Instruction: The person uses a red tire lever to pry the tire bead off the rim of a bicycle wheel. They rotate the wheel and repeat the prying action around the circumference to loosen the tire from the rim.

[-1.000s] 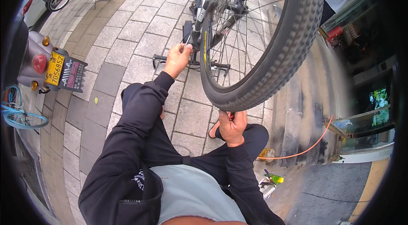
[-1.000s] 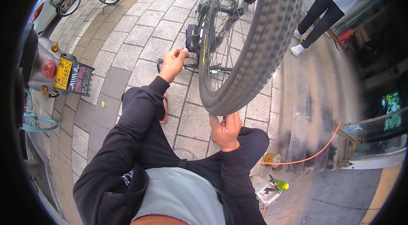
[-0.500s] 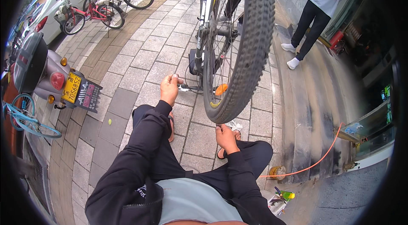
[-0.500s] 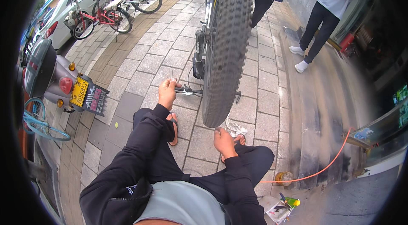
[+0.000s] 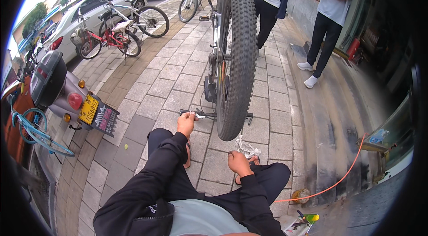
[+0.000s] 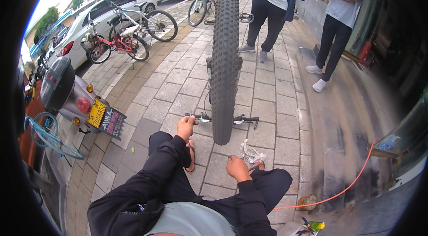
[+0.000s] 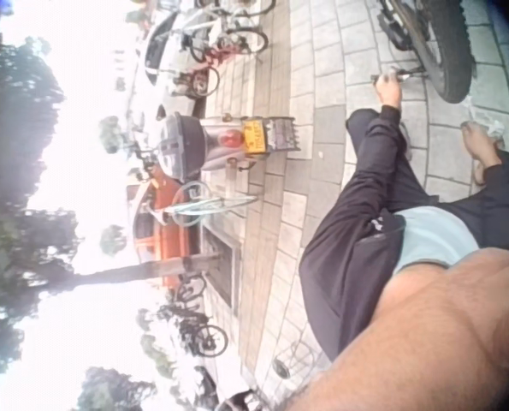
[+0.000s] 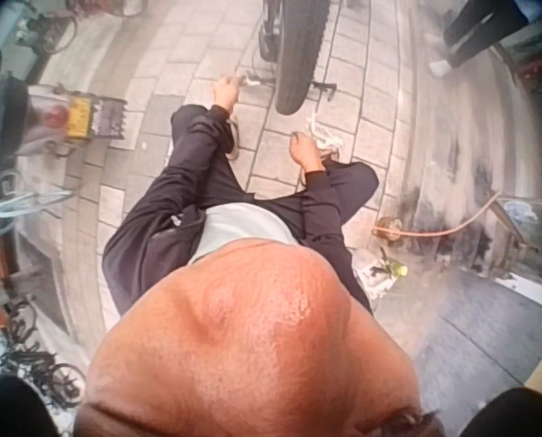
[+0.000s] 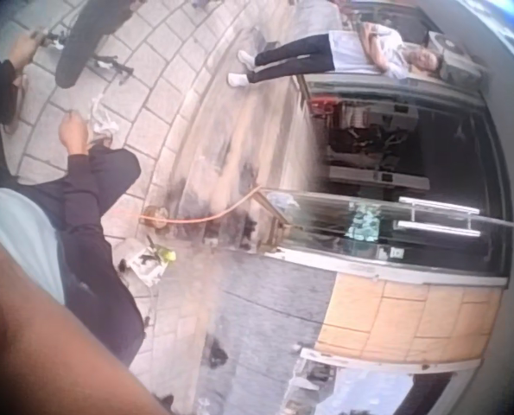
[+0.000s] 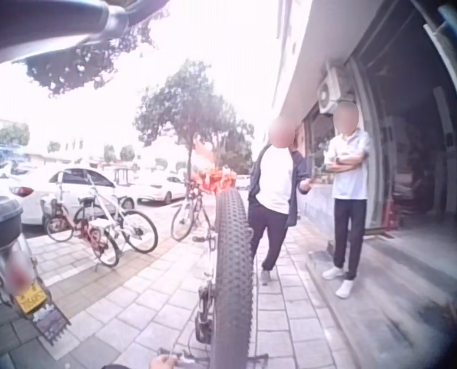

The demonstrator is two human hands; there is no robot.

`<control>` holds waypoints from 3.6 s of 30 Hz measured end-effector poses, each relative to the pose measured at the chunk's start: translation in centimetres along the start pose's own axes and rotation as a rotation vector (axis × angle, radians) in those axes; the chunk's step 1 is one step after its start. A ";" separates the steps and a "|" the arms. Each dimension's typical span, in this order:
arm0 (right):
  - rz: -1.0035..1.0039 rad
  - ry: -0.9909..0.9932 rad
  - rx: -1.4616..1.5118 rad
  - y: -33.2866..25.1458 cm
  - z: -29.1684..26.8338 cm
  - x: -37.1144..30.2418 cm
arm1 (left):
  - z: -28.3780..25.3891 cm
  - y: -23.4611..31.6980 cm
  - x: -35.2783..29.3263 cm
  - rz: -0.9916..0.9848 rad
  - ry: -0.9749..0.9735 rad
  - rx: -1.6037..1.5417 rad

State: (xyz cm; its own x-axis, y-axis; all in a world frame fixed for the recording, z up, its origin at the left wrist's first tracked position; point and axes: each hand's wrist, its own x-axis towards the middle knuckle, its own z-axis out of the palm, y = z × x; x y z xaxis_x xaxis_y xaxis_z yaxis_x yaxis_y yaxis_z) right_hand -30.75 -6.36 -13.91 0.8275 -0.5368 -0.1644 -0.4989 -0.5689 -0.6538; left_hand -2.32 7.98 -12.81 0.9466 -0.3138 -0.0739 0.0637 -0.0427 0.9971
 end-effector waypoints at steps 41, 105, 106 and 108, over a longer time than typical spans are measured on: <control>-0.014 -0.115 -0.094 0.5 0.3 -0.5 | -0.4 0.1 -0.7 0.045 0.034 0.102; -0.449 0.786 0.286 -20.8 -15.7 -6.8 | -0.3 0.1 -0.3 -0.005 -0.015 0.056; -0.438 0.805 0.264 -20.9 -15.6 -6.7 | -0.3 0.2 -0.4 -0.010 -0.015 0.069; -0.411 0.806 0.233 -21.1 -15.5 -6.7 | -0.2 0.4 -0.6 -0.027 -0.011 0.067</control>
State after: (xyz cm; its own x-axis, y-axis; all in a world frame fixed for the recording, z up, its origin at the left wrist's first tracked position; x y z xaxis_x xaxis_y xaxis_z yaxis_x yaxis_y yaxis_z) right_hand -29.74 -0.38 12.46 0.4556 -0.6411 0.6176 -0.0699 -0.7174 -0.6931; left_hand -2.75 8.35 -12.34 0.9413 -0.3220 -0.1016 0.0679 -0.1143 0.9911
